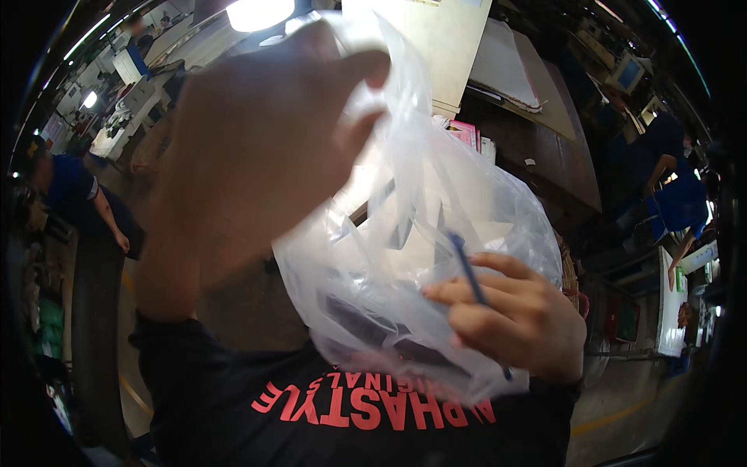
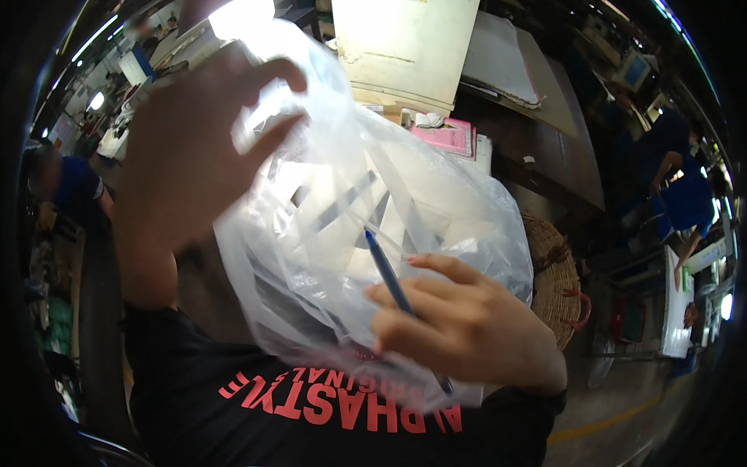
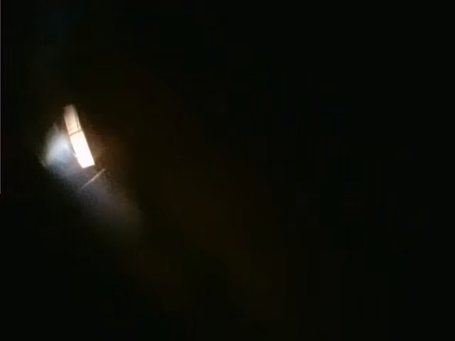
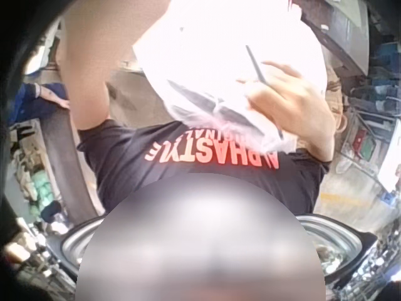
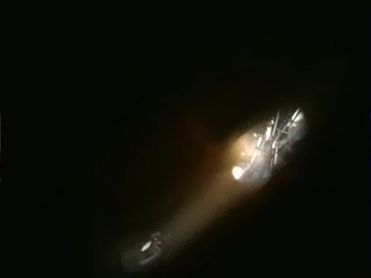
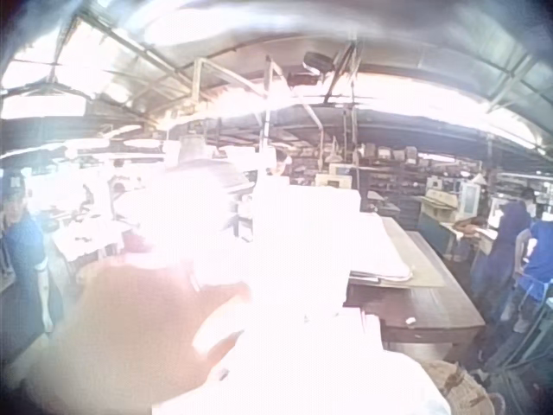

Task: The person repeatedly picks up stacks of white cardboard pieces from a plastic bag, writes on them with a blue pen, and places them back into the bag. The person also moves stacks of cardboard pieces on the table and briefly interacts with another person who hands over a paper.

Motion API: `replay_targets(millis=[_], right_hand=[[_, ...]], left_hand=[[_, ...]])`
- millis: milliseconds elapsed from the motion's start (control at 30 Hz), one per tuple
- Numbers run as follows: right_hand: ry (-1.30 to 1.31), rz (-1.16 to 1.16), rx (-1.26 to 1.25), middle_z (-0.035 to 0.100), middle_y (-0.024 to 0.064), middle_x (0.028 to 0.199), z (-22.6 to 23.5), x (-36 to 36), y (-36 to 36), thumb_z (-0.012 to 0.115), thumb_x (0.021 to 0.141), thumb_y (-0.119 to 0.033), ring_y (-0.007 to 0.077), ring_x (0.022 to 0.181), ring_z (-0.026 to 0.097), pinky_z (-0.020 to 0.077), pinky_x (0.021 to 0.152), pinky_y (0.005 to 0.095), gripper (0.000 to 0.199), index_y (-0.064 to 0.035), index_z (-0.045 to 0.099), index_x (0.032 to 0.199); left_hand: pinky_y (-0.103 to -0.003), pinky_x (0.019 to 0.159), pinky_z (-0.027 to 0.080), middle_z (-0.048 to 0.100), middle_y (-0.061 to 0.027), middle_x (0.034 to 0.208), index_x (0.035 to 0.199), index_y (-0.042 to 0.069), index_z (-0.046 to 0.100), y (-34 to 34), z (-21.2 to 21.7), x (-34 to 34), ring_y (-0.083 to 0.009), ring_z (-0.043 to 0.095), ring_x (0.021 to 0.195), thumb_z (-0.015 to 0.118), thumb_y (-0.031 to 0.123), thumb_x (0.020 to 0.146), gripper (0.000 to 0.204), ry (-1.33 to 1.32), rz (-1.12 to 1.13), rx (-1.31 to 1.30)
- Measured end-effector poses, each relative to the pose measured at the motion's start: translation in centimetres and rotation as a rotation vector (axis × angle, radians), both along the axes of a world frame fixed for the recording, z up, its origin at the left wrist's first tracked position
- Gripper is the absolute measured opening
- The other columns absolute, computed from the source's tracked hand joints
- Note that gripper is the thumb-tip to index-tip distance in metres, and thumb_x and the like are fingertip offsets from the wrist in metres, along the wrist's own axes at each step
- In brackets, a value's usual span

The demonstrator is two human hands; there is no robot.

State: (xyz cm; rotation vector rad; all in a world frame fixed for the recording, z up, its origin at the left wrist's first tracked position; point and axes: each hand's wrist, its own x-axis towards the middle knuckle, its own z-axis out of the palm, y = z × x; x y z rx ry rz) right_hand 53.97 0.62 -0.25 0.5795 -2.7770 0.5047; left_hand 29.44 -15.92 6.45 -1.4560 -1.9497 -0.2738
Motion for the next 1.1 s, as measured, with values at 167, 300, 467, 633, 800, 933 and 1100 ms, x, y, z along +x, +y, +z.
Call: replay_targets(millis=[167, 300, 467, 633, 800, 933, 1100], right_hand=[[-0.249, -0.619, 0.380, 0.074, 0.0180, 0.100, -2.7, -1.0, 3.6, 0.073, 0.097, -0.028, 0.0352, 0.096, 0.071, 0.0485, 0.109, 0.0474, 0.029, -0.0019, 0.062, 0.105], [-0.131, -0.782, 0.438, 0.073, 0.0205, 0.104, -4.1, 0.2, 5.0, 0.077, 0.093, -0.021, 0.0384, 0.108, 0.067, 0.0492, 0.107, 0.0458, 0.027, -0.0004, 0.063, 0.105], [0.163, -0.313, 0.160, 0.071, 0.0209, 0.112, -9.6, -0.8, 3.0, 0.081, 0.089, -0.022, 0.0398, 0.101, 0.065, 0.0513, 0.097, 0.0459, 0.042, -0.0016, 0.059, 0.119], [-0.059, -0.512, 0.154, 0.068, 0.0178, 0.092, -12.5, 1.2, 3.3, 0.079, 0.092, -0.032, 0.0355, 0.092, 0.066, 0.0504, 0.093, 0.0455, 0.043, -0.0009, 0.058, 0.112], [-0.044, -0.508, 0.254, 0.065, 0.0138, 0.078, -12.4, 2.9, 4.0, 0.082, 0.088, -0.034, 0.0330, 0.083, 0.066, 0.0486, 0.089, 0.0450, 0.042, -0.0030, 0.058, 0.103], [-0.011, -0.530, 0.223, 0.064, 0.0129, 0.077, -12.6, 2.6, 3.8, 0.082, 0.089, -0.032, 0.0322, 0.083, 0.066, 0.0474, 0.089, 0.0453, 0.038, -0.0051, 0.057, 0.098], [0.080, -0.485, 0.209, 0.065, 0.0102, 0.080, -13.5, 1.7, 3.7, 0.081, 0.089, -0.036, 0.0295, 0.086, 0.067, 0.0472, 0.092, 0.0440, 0.038, -0.0063, 0.058, 0.099]], left_hand=[[-0.036, 0.059, 0.057, 0.063, -0.0057, 0.105, 0.104, 0.017, 0.072, 2.1, -6.0, 3.9, -0.0233, 0.072, 0.078, 0.073, 0.019, 0.088, 0.016, 0.090, -0.130, -0.493], [-0.037, 0.064, 0.060, 0.071, -0.0063, 0.116, 0.104, 0.016, 0.075, 7.2, -10.8, 2.0, -0.0246, 0.075, 0.078, 0.067, 0.011, 0.088, 0.019, -0.084, -0.545, -0.713], [-0.041, 0.076, 0.061, 0.077, -0.0036, 0.117, 0.103, 0.015, 0.079, 10.5, -14.9, 0.5, -0.0258, 0.077, 0.084, 0.061, 0.019, 0.092, 0.022, -0.275, -0.720, -0.841], [-0.042, 0.071, 0.058, 0.078, -0.0056, 0.094, 0.087, 0.015, 0.079, 11.4, -15.1, 1.3, -0.0280, 0.075, 0.081, 0.062, 0.024, 0.086, 0.020, -0.210, -0.631, -0.878], [-0.040, 0.065, 0.054, 0.076, -0.0095, 0.083, 0.079, 0.015, 0.078, 13.0, -14.6, 4.4, -0.0272, 0.073, 0.076, 0.063, 0.027, 0.077, 0.019, 0.004, -0.648, -1.025], [-0.038, 0.072, 0.055, 0.077, -0.0063, 0.081, 0.081, 0.017, 0.081, 13.8, -14.0, 5.1, -0.0271, 0.075, 0.082, 0.061, 0.031, 0.080, 0.024, 0.068, -0.394, -1.155], [-0.040, 0.076, 0.057, 0.078, -0.0097, 0.084, 0.086, 0.016, 0.082, 13.8, -14.5, 3.5, -0.0289, 0.076, 0.084, 0.060, 0.034, 0.081, 0.029, -0.022, -0.442, -1.130]])
